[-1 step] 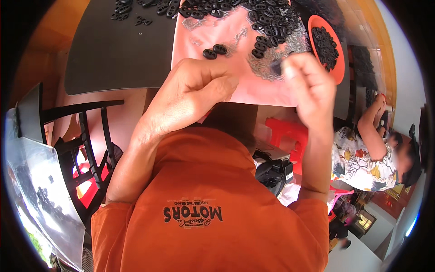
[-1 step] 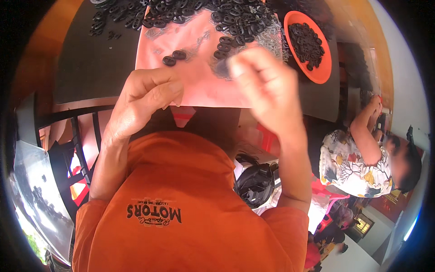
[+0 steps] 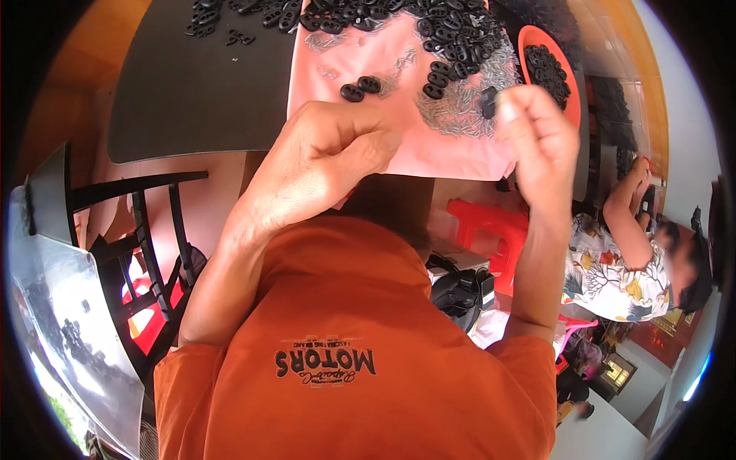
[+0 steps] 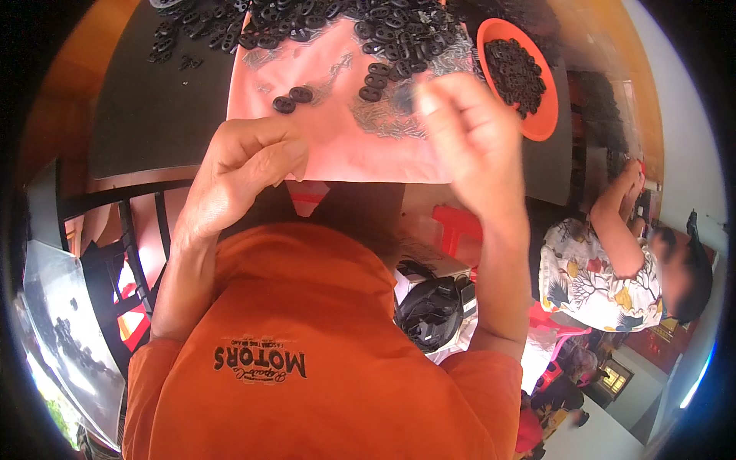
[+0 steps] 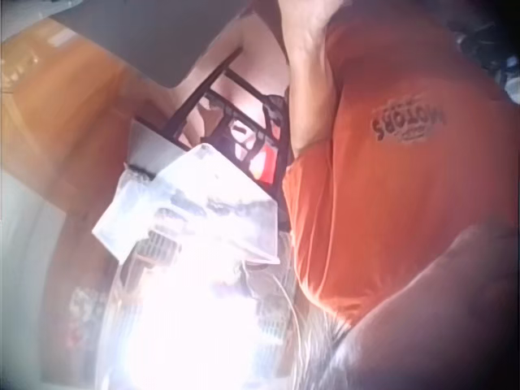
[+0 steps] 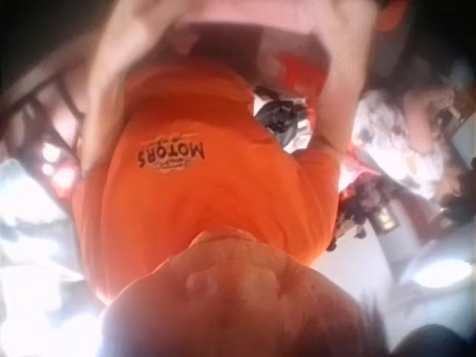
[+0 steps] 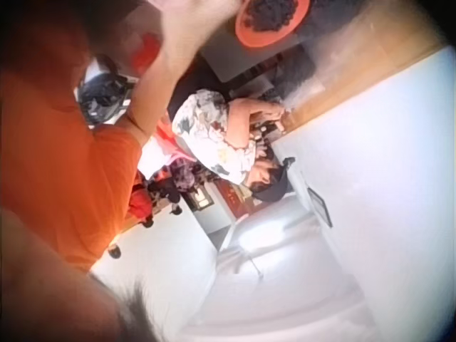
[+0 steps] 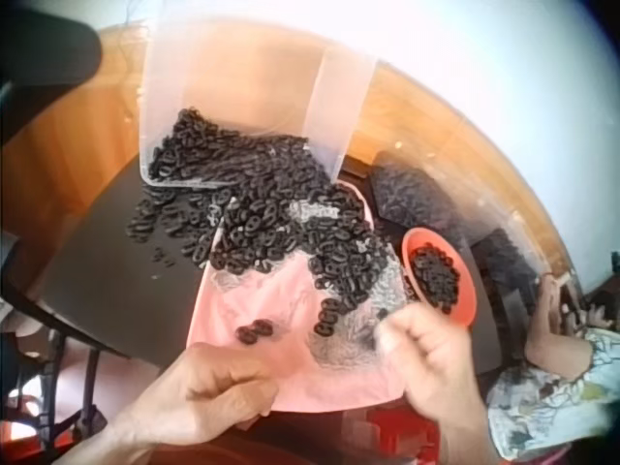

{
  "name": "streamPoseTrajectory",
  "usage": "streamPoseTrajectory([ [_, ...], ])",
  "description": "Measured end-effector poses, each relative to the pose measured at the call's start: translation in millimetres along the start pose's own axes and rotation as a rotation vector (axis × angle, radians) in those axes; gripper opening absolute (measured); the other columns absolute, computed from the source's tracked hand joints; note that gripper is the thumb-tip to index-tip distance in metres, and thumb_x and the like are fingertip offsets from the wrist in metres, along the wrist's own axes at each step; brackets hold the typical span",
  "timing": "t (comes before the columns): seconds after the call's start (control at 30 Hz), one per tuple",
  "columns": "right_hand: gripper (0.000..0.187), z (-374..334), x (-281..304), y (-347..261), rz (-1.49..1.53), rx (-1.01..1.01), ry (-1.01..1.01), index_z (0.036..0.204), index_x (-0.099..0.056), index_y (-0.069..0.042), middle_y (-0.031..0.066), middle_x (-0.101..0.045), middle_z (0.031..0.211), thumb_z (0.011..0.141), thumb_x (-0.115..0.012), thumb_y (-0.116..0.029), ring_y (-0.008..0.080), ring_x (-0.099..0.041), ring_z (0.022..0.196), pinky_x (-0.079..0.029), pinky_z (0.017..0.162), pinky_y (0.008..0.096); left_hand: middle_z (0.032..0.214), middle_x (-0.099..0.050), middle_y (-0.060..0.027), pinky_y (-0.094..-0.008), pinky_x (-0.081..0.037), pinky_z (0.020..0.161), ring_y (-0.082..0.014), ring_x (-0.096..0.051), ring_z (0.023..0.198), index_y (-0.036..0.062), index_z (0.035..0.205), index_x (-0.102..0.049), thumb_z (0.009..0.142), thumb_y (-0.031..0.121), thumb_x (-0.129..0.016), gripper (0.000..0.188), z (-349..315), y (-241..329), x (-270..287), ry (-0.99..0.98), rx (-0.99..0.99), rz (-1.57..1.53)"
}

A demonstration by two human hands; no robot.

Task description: The person repeatedly picks small black plastic fasteners and metal screws from a pink tray, inserts the screws into the fasteners, and places the assembled units back on the tray. The process is continuous and repetitive throughout the clip.

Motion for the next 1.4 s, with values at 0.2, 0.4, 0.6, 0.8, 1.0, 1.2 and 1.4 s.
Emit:
streamPoseTrajectory([
  [0.2,0.027,33,121,69,-0.362,-0.140,0.294,0.092,-0.065,0.000,-0.0037,-0.052,0.068,0.093,-0.059,-0.026,0.0030,-0.044,0.060,-0.036,0.054,0.0209,0.066,-0.049,0.0001,-0.0238,-0.037,0.059,-0.0070,-0.044,0.065,-0.0009,0.071,-0.054,0.090,0.008,-0.051,0.022,3,-4,-3,-0.038,0.099,0.048],
  [0.4,0.026,21,112,25,-0.332,-0.078,0.386,0.094,-0.065,0.001,-0.0020,-0.054,0.069,0.092,-0.060,-0.024,0.0047,-0.044,0.058,-0.035,0.052,0.0205,0.066,-0.049,0.0003,-0.0243,-0.039,0.060,-0.0071,-0.044,0.065,-0.0014,0.071,-0.053,0.091,0.008,-0.050,0.022,5,-3,-3,-0.052,0.043,0.060],
  [0.6,0.028,-25,16,-107,0.167,0.311,-0.238,0.090,-0.064,0.001,0.0007,-0.053,0.066,0.089,-0.060,-0.026,0.0088,-0.044,0.051,-0.031,0.043,0.0219,0.056,-0.038,-0.0001,-0.0269,-0.032,0.047,-0.0052,-0.036,0.054,-0.0027,0.068,-0.049,0.090,0.007,-0.054,0.025,6,1,-2,0.056,-0.035,0.084],
  [0.8,0.041,-47,-26,-151,0.534,0.389,-0.680,0.086,-0.062,0.001,0.0042,-0.053,0.064,0.088,-0.060,-0.040,0.0108,-0.043,0.045,-0.028,0.035,0.0233,0.057,-0.044,0.0014,-0.0236,-0.035,0.045,-0.0034,-0.042,0.051,-0.0014,0.067,-0.052,0.093,0.009,-0.052,0.027,4,2,-5,0.031,0.026,0.066],
  [1.0,0.018,-36,-34,-114,0.118,0.728,-0.726,0.077,-0.067,-0.002,0.0032,-0.061,0.075,0.080,-0.065,-0.020,0.0144,-0.055,0.053,-0.040,0.045,0.0256,0.057,-0.044,-0.0005,-0.0253,-0.034,0.045,-0.0054,-0.041,0.050,-0.0023,0.067,-0.050,0.090,0.007,-0.053,0.025,7,5,-6,0.011,0.016,0.072],
  [1.2,0.013,33,-38,-27,-0.421,0.387,-0.233,0.095,-0.058,-0.001,0.0086,-0.058,0.083,0.085,-0.064,-0.007,0.0218,-0.058,0.068,-0.047,0.061,0.0326,0.057,-0.042,-0.0039,-0.0288,-0.034,0.049,-0.0130,-0.039,0.052,-0.0014,0.065,-0.048,0.084,0.006,-0.053,0.021,5,5,-5,0.011,-0.062,0.212],
  [1.4,0.025,47,-88,-19,-0.580,0.500,-0.339,0.103,-0.058,-0.007,0.0086,-0.058,0.096,0.081,-0.069,-0.011,0.0249,-0.063,0.084,-0.050,0.069,0.0357,0.053,-0.041,-0.0090,-0.0361,-0.035,0.046,-0.0282,-0.041,0.049,0.0034,0.060,-0.048,0.074,0.003,-0.056,0.016,2,10,-5,0.078,-0.242,0.301],
])
Point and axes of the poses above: each hand's wrist, its own z-axis towards the middle knuckle, its own x-axis out of the back of the hand, y = z × x, the point moved 8 cm from there along z, towards the middle knuckle
